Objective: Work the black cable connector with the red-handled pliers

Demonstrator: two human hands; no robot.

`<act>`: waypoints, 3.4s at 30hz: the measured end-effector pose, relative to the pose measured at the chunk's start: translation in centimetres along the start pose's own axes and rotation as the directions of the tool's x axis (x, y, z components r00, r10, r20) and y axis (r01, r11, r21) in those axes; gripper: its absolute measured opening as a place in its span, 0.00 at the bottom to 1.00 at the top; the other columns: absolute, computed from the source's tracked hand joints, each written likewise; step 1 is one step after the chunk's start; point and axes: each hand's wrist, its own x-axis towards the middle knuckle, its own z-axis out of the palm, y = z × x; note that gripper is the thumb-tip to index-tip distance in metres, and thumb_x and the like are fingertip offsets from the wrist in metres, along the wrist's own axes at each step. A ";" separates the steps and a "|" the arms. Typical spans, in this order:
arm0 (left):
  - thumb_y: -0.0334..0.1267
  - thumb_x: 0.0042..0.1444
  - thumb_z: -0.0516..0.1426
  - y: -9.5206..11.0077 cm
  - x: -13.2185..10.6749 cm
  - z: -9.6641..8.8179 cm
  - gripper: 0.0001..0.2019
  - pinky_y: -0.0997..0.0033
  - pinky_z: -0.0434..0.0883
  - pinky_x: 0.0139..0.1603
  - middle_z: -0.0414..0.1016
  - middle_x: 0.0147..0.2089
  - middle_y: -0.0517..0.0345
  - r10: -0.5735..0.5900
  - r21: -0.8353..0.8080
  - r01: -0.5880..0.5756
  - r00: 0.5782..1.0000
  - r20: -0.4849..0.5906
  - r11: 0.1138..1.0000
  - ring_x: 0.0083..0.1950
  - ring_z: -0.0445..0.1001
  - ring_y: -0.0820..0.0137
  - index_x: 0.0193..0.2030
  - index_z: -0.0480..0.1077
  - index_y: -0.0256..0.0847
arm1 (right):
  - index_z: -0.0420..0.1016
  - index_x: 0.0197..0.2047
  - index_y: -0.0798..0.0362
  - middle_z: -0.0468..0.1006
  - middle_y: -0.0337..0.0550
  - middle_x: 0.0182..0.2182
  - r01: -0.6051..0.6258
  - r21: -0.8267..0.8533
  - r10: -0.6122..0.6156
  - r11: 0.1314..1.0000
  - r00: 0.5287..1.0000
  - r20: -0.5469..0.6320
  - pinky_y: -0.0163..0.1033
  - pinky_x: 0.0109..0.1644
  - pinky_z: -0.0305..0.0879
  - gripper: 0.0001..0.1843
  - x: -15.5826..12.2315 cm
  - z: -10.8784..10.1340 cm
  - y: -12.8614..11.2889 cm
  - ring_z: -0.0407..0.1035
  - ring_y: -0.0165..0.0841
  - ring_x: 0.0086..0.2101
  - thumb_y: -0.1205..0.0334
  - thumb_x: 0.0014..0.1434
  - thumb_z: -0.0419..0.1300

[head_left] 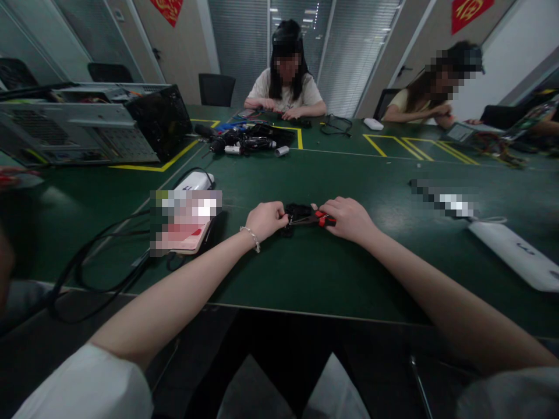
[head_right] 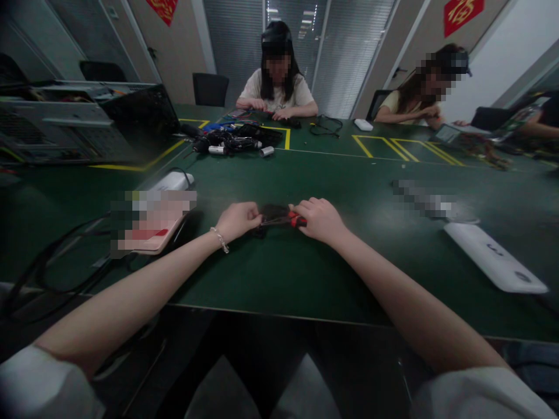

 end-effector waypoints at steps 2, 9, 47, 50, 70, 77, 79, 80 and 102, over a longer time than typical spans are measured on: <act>0.42 0.49 0.54 0.0 0.0 0.0 0.08 0.76 0.55 0.22 0.71 0.25 0.62 -0.002 -0.004 0.002 1.000 0.005 1.000 0.25 0.66 0.74 0.27 0.67 0.41 | 0.70 0.44 0.57 0.74 0.48 0.37 0.001 0.003 -0.001 1.000 1.000 0.000 0.39 0.34 0.53 0.18 0.0 0.0 -0.1 0.62 0.37 0.35 0.62 0.49 0.54; 0.42 0.50 0.54 0.1 0.0 -0.1 0.08 0.76 0.56 0.22 0.71 0.26 0.62 0.001 -0.017 0.000 1.000 0.023 1.000 0.26 0.67 0.74 0.28 0.67 0.41 | 0.70 0.43 0.57 0.74 0.49 0.37 0.022 -0.055 -0.025 0.998 0.998 -0.055 0.40 0.35 0.53 0.16 0.0 -0.6 -0.1 0.61 0.38 0.35 0.62 0.51 0.53; 0.41 0.50 0.54 0.0 0.0 -0.1 0.07 0.75 0.56 0.23 0.71 0.25 0.62 0.008 -0.025 -0.008 1.000 0.011 1.000 0.26 0.67 0.75 0.27 0.67 0.40 | 0.70 0.44 0.57 0.74 0.50 0.37 0.011 -0.019 -0.012 1.000 0.999 -0.048 0.41 0.35 0.54 0.16 0.1 -0.8 -0.3 0.62 0.38 0.35 0.62 0.51 0.53; 0.41 0.50 0.54 0.0 0.0 -0.1 0.08 0.76 0.56 0.23 0.70 0.25 0.62 0.006 -0.029 -0.005 1.000 0.015 1.000 0.25 0.66 0.75 0.27 0.67 0.40 | 0.71 0.42 0.57 0.74 0.50 0.36 0.016 -0.046 -0.018 0.999 0.998 -0.054 0.41 0.36 0.53 0.15 0.2 -1.1 -0.3 0.61 0.38 0.35 0.63 0.52 0.52; 0.42 0.49 0.54 -0.2 0.1 0.2 0.07 0.75 0.56 0.23 0.71 0.25 0.62 0.007 -0.033 -0.007 1.000 -0.007 0.999 0.26 0.66 0.74 0.27 0.68 0.40 | 0.71 0.40 0.57 0.74 0.49 0.37 0.006 -0.067 -0.009 0.998 0.999 -0.044 0.41 0.36 0.54 0.13 0.1 -1.3 -0.4 0.61 0.38 0.35 0.62 0.53 0.52; 0.42 0.49 0.54 -0.2 0.1 0.2 0.08 0.76 0.55 0.22 0.70 0.24 0.62 0.012 -0.042 -0.012 1.000 -0.002 0.999 0.25 0.66 0.75 0.26 0.67 0.41 | 0.70 0.42 0.57 0.74 0.49 0.36 -0.020 0.004 0.020 1.000 1.000 0.014 0.40 0.34 0.54 0.15 0.0 -0.6 -0.3 0.62 0.37 0.34 0.62 0.50 0.54; 0.42 0.49 0.54 -0.2 0.1 0.1 0.08 0.76 0.56 0.22 0.70 0.25 0.62 0.012 -0.047 -0.012 1.000 0.004 0.999 0.26 0.66 0.75 0.27 0.67 0.40 | 0.70 0.43 0.57 0.74 0.49 0.36 -0.015 0.000 0.015 1.000 1.000 0.013 0.40 0.34 0.54 0.16 0.0 -0.5 -0.4 0.62 0.37 0.34 0.62 0.50 0.54; 0.42 0.49 0.54 -0.2 0.0 0.1 0.08 0.76 0.56 0.22 0.70 0.25 0.62 0.012 -0.046 -0.012 1.000 0.006 0.999 0.26 0.66 0.75 0.27 0.67 0.40 | 0.70 0.43 0.58 0.74 0.49 0.36 -0.010 -0.007 0.011 1.000 1.000 0.008 0.40 0.34 0.54 0.17 0.0 -0.6 -0.4 0.62 0.37 0.34 0.62 0.50 0.54; 0.42 0.49 0.54 -0.3 0.2 0.3 0.08 0.76 0.55 0.22 0.70 0.25 0.62 0.014 -0.017 -0.014 1.000 -0.017 1.000 0.25 0.65 0.75 0.27 0.67 0.41 | 0.70 0.42 0.58 0.74 0.48 0.37 -0.021 -0.036 0.021 0.999 1.000 0.009 0.40 0.35 0.53 0.16 0.0 -0.7 -0.4 0.61 0.37 0.35 0.61 0.51 0.54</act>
